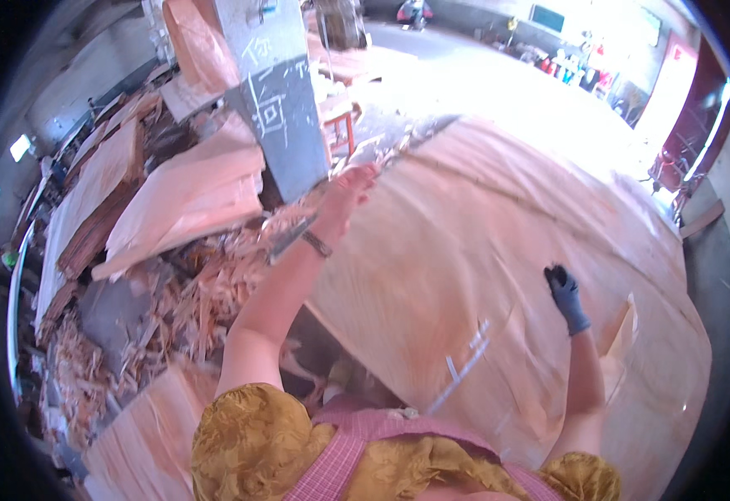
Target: The person cuts and arranges wood veneers on a table, using a knife and a long wooden stick to manipulate and align the sheets.
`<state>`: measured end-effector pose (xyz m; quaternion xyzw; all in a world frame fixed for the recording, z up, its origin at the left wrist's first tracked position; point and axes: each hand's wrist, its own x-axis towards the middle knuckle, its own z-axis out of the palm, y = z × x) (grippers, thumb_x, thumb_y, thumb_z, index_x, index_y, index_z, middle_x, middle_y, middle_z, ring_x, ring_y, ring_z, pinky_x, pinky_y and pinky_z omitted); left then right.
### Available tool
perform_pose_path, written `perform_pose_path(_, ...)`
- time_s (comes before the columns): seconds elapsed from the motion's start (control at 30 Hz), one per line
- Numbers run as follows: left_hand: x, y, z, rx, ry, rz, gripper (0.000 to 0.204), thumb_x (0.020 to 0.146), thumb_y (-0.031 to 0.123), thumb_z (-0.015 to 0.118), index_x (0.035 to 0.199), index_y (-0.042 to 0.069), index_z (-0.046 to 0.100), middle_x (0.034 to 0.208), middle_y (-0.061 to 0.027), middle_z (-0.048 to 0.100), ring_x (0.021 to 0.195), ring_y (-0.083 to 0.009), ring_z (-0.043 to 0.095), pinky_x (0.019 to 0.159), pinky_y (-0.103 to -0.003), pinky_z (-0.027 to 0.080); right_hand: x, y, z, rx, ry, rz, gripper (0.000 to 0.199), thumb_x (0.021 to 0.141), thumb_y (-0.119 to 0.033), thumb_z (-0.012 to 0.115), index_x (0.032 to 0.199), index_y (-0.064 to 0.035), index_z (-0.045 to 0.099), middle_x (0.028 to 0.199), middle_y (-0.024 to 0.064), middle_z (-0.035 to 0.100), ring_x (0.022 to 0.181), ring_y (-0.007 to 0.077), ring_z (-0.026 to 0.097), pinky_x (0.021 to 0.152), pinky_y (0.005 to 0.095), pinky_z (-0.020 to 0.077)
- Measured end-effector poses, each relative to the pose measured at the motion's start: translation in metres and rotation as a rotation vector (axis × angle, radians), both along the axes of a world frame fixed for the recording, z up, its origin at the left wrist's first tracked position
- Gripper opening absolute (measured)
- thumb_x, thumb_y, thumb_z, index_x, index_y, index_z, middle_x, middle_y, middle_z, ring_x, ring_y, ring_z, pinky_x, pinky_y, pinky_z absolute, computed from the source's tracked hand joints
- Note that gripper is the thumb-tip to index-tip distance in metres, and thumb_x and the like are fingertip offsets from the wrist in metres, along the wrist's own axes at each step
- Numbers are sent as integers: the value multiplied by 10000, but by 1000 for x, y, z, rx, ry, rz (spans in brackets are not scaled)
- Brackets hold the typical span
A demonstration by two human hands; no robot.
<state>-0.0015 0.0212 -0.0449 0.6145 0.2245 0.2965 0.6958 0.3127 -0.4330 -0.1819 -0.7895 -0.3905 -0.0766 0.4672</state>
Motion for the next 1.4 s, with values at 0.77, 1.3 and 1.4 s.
perform_pose_path(0.77, -70, 298, 178, -10, -177, -241, 218, 904, 288, 693, 962, 79, 718, 869, -11, 720, 749, -109, 662, 675, -236, 486, -271, 647, 343, 416, 309, 393, 255, 940, -278, 596, 924, -28, 642, 740, 84, 661, 648, 205, 646, 578, 340, 498)
perform_pose_path(1.3, -70, 301, 182, 308, 12, -274, 566, 961, 513, 524, 1195, 9, 635, 1091, -86, 683, 998, -147, 635, 888, -309, 477, -271, 649, 262, 616, 487, 588, 151, 955, -127, 590, 994, -2, 665, 782, 45, 669, 661, 104, 591, 609, 245, 468)
perform_pose_path(1.4, -54, 295, 163, 126, -122, -453, 429, 999, 386, 505, 1131, -1, 636, 1047, -113, 694, 950, -172, 659, 872, -323, 511, -288, 630, 239, 592, 461, 598, 151, 967, -143, 581, 934, -12, 647, 759, 2, 638, 663, 71, 573, 601, 244, 467)
